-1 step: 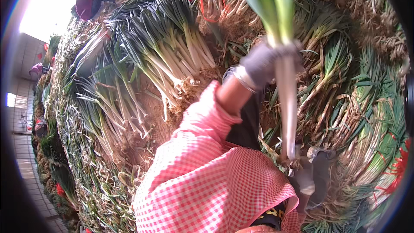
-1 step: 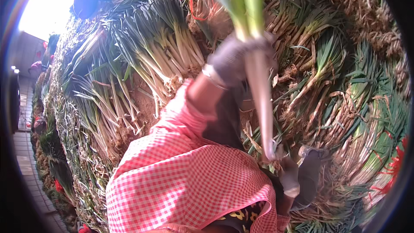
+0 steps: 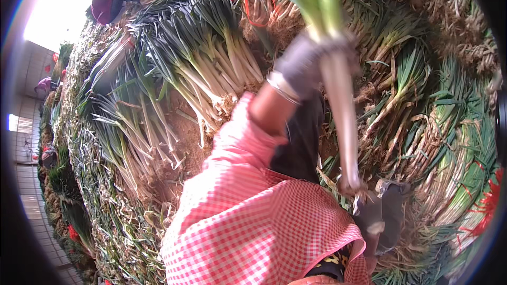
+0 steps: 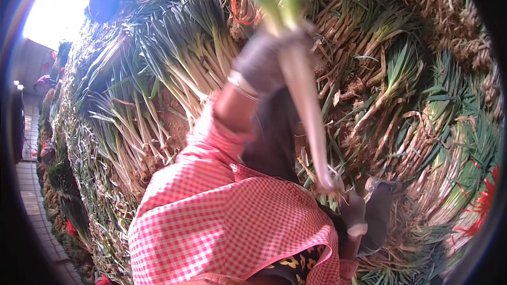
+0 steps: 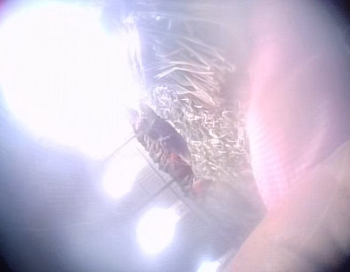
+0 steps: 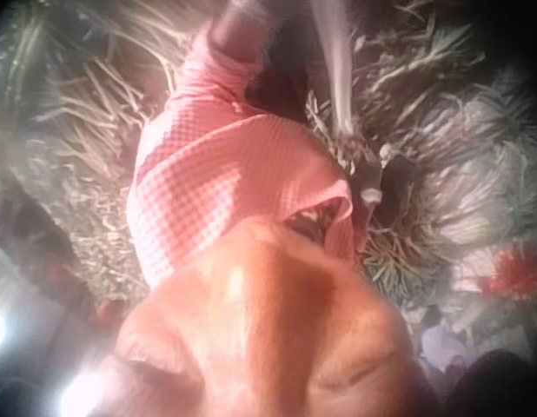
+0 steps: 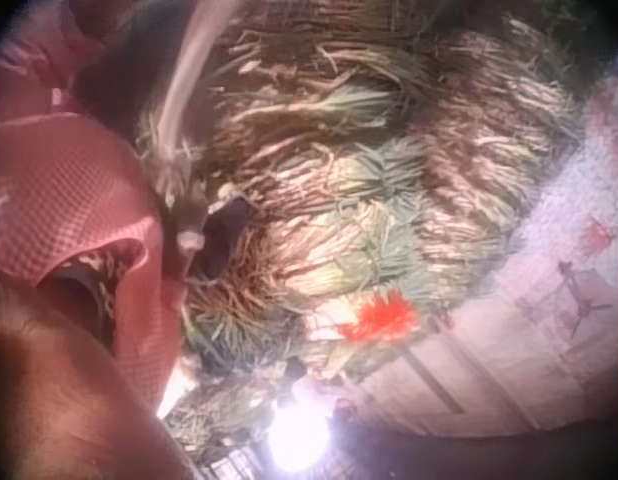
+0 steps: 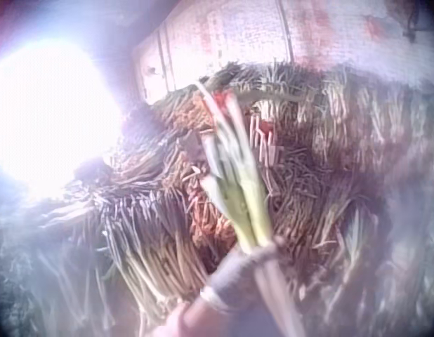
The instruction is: The person sorts through a large pile of green onions, picking up individual stalks, removing dry outer layers, and placing them back into the pile. The person repeatedly handles the onions, separating and arranging them by hand.
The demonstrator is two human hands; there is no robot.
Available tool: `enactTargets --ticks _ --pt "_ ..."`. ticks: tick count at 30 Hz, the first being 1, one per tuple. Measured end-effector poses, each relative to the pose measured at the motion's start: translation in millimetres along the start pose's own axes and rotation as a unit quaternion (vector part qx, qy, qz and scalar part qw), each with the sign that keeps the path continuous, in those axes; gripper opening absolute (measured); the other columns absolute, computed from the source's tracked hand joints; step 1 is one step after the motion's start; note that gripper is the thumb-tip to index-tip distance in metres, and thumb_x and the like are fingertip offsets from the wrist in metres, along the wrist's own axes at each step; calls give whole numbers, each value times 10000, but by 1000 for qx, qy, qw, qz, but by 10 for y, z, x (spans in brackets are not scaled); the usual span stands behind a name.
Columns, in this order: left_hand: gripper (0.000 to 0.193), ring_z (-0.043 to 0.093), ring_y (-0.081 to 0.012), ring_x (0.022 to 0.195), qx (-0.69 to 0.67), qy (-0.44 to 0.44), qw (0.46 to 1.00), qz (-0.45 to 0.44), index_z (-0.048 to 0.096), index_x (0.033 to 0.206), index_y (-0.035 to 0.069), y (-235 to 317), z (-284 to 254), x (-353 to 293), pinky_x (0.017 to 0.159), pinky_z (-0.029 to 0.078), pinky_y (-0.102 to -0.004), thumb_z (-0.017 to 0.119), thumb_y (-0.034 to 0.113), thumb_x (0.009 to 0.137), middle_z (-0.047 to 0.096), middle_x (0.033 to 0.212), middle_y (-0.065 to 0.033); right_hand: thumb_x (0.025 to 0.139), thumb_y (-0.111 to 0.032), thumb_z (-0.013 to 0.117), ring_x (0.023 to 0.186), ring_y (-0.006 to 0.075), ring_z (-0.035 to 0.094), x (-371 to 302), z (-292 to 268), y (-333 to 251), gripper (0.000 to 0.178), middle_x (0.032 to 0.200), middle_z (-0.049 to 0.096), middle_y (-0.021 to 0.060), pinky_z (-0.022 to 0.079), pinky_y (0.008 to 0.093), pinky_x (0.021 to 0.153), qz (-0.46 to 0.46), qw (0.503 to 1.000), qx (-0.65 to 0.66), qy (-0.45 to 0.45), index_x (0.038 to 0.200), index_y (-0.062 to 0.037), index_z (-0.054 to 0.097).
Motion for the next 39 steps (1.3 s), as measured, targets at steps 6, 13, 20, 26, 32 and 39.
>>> enactTargets --ticks 6,13,20,26,32,39 --pt "345 618 -283 1008 166 -45 985 -5 551 1205 -34 2449 -1143 163 927 504 -375 582 181 937 633 1111 -137 885 -270 528 809 446 596 -1 459 890 245 839 622 248 477 490 651 218 967 -48 -123 922 -37 594" --pt "606 594 -206 906 559 489 670 -10 452 1297 36 2333 -2609 -151 792 473 -393 716 315 828 612 1091 -91 874 -477 546 1092 377 578 99 744 976 520 1148 622 218 453 438 908 332 911 72 -234 1149 -42 624" --pt "547 539 -297 1166 278 26 959 41 342 1440 85 -406 -485 1005 970 460 -450 566 154 946 471 1374 -140 883 -478 531 845 339 617 415 677 1274 470 925 635 189 472 416 768 311 934 126 -123 1045 -40 585" --pt "678 580 -177 1059 257 55 931 -252 328 1453 86 -1642 106 1132 907 505 -335 677 153 876 531 1274 -111 813 -514 619 868 288 663 1880 1000 2118 528 981 693 132 520 379 762 554 809 196 -18 1118 -83 640" --pt "639 592 -226 1085 248 30 904 -347 311 1456 62 -1823 -85 1078 944 481 -382 624 182 911 561 1238 -111 796 -539 638 1284 350 458 2330 1194 2344 923 1407 414 270 386 412 1063 602 757 253 0 1453 -2 275" --pt "588 608 -194 1038 235 -35 884 -404 344 1437 52 -2100 51 925 926 501 -332 610 173 927 573 1230 -122 933 -355 552 757 259 651 1731 603 1786 341 889 661 150 532 366 733 151 487 860 -7 1007 -33 636"
Point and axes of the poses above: each hand's wrist, its own x-axis towards the middle knuckle, its own z-axis out of the palm, y = z × x, the point moved 2 cm from there along x, towards the middle knuckle
